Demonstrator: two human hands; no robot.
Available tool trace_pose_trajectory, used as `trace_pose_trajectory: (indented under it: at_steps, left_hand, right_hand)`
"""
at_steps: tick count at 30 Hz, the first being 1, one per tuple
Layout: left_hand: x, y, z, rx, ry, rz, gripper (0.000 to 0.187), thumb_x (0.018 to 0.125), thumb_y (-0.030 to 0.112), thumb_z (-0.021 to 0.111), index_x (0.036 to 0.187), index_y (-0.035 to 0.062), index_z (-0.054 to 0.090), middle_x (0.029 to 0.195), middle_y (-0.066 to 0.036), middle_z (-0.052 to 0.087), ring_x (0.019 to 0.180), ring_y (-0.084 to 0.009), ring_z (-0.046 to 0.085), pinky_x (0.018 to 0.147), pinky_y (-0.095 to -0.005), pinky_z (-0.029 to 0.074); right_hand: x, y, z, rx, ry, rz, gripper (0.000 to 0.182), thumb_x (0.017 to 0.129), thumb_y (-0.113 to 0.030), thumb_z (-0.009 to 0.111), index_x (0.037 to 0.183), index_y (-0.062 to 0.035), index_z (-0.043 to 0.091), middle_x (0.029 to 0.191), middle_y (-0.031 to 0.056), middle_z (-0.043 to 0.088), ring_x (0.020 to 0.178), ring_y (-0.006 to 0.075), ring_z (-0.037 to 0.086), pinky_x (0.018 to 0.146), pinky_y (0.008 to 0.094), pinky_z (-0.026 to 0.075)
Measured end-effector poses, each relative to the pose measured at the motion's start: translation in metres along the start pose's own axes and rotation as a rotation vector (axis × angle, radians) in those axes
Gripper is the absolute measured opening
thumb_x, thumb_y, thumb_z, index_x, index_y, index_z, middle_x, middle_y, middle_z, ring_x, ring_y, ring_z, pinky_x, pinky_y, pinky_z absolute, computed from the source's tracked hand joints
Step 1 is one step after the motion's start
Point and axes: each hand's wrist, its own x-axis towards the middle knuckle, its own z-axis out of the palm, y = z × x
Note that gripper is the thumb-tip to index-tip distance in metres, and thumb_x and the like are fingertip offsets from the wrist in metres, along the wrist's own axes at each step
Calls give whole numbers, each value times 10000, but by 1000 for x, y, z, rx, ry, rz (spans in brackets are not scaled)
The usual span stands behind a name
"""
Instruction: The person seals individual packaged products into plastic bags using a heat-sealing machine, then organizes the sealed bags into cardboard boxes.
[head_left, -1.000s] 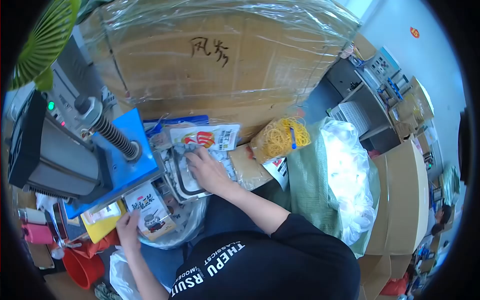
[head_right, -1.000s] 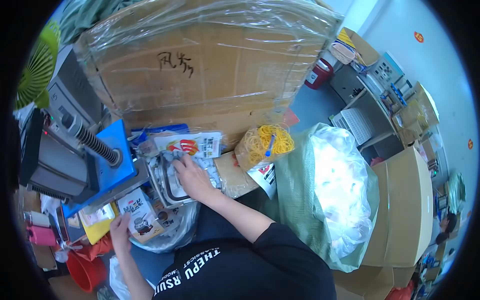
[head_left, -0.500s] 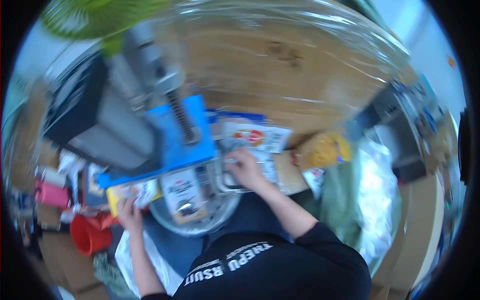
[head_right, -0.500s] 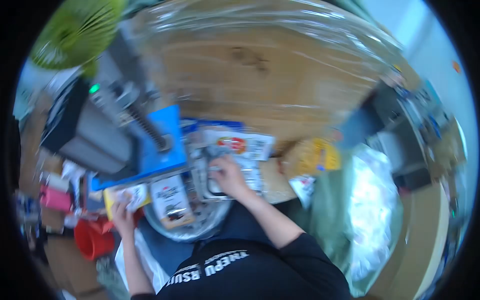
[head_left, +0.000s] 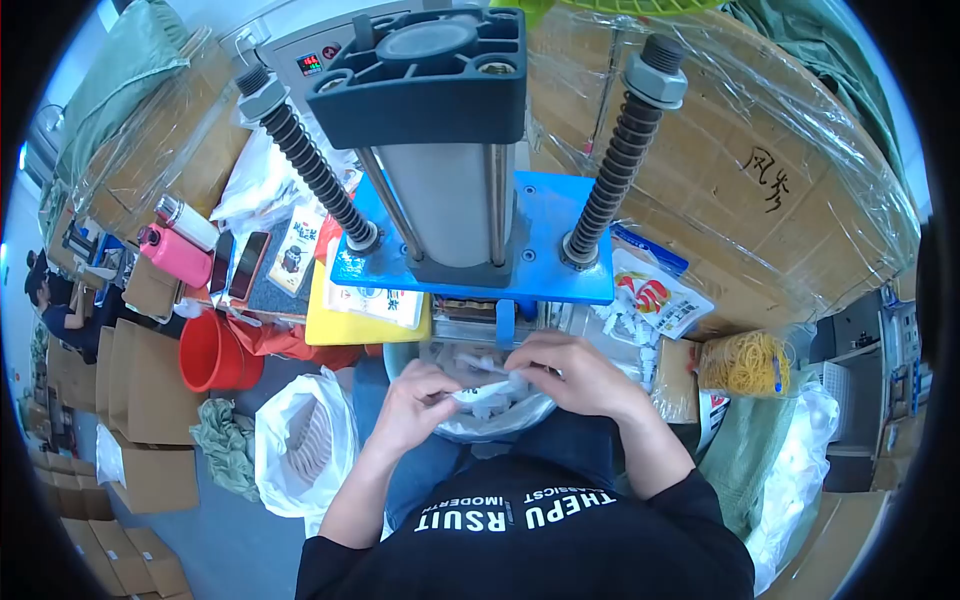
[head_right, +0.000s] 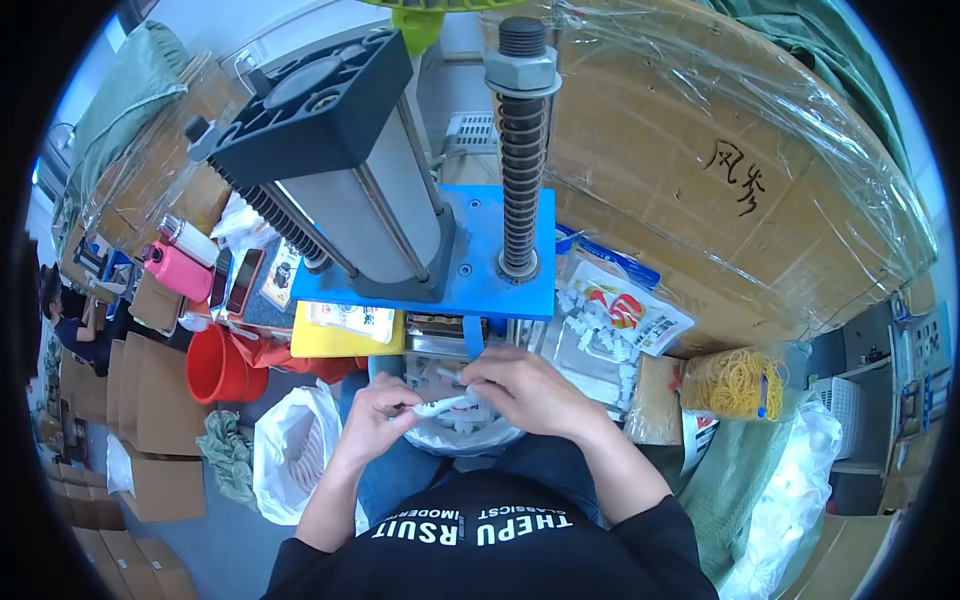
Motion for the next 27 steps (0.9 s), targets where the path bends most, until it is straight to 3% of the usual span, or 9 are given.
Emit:
trace_pose_trajectory:
  at_steps: [3, 6, 10, 13, 15, 17, 21, 24, 27]
  left_hand:
    - [-11, 0, 14, -423, -113, -358, 152, 793, 123, 747, 806, -14, 684, 752, -21, 588, 679, -72, 487, 602, -233, 372]
    - [-17, -7, 22, -372, -92, -403, 149, 794, 114, 741, 808, -22, 682, 755, -17, 581, 674, -64, 479, 597, -226, 366]
    - [-11, -8, 17, -283, -136, -301, 153, 808, 122, 733, 812, -20, 678, 745, -11, 578, 673, -54, 474, 593, -226, 366]
    - [-8, -9, 18, -282, -196, -239, 170, 822, 141, 722, 860, -23, 696, 686, -12, 590, 630, -57, 470, 559, -230, 370]
    - [-12, -3, 20, -598, -217, -521, 167, 829, 146, 732, 819, -13, 683, 676, 39, 568, 609, -26, 453, 534, -203, 347]
    - [-20, -10, 28, -585, -170, -514, 166, 833, 151, 733, 822, -8, 684, 661, 48, 562, 598, -21, 449, 525, -199, 343]
    - [-21, -19, 26, -471, -154, -425, 152, 815, 126, 735, 839, -17, 690, 708, 13, 590, 624, -36, 478, 547, -212, 367]
    - [-15, -21, 23, -387, -199, -346, 142, 793, 104, 737, 849, -22, 699, 758, -32, 611, 648, -57, 504, 560, -228, 384]
    - [-15, -18, 24, -401, -241, -303, 148, 809, 113, 728, 857, -23, 695, 742, -10, 615, 642, -50, 497, 560, -220, 382]
  right_hand:
    - [-5, 3, 18, 185, 45, 127, 153, 843, -15, 618, 989, 3, 658, 927, 121, 658, 875, 272, 625, 779, 340, 488]
    - [-13, 14, 12, 114, 306, 163, 143, 835, -12, 618, 973, -1, 655, 937, 122, 655, 877, 279, 623, 781, 343, 486]
    - [-11, 1, -15, 15, -53, 104, 133, 841, -26, 620, 967, -7, 655, 928, 125, 650, 867, 295, 619, 771, 354, 490]
    - [-11, 4, 3, 75, 29, 110, 156, 829, -26, 608, 982, -12, 639, 921, 158, 632, 871, 338, 607, 744, 392, 486]
    - [-16, 11, 21, 145, 96, 123, 167, 834, -24, 609, 998, -9, 642, 935, 152, 641, 864, 313, 621, 750, 376, 491]
    - [-20, 14, 32, 267, 289, 209, 166, 835, -19, 627, 996, -6, 664, 924, 117, 659, 863, 217, 630, 788, 311, 490]
    - [-18, 10, -4, 170, 194, 238, 166, 835, -18, 623, 994, -3, 666, 932, 107, 662, 868, 200, 629, 787, 293, 486]
    - [-16, 5, -16, 52, -60, 180, 161, 841, -16, 614, 994, 1, 662, 927, 101, 656, 866, 200, 627, 784, 296, 485]
    - [-15, 8, -4, 64, -174, 178, 159, 863, -45, 592, 1009, -8, 644, 961, 143, 644, 880, 297, 630, 783, 346, 491]
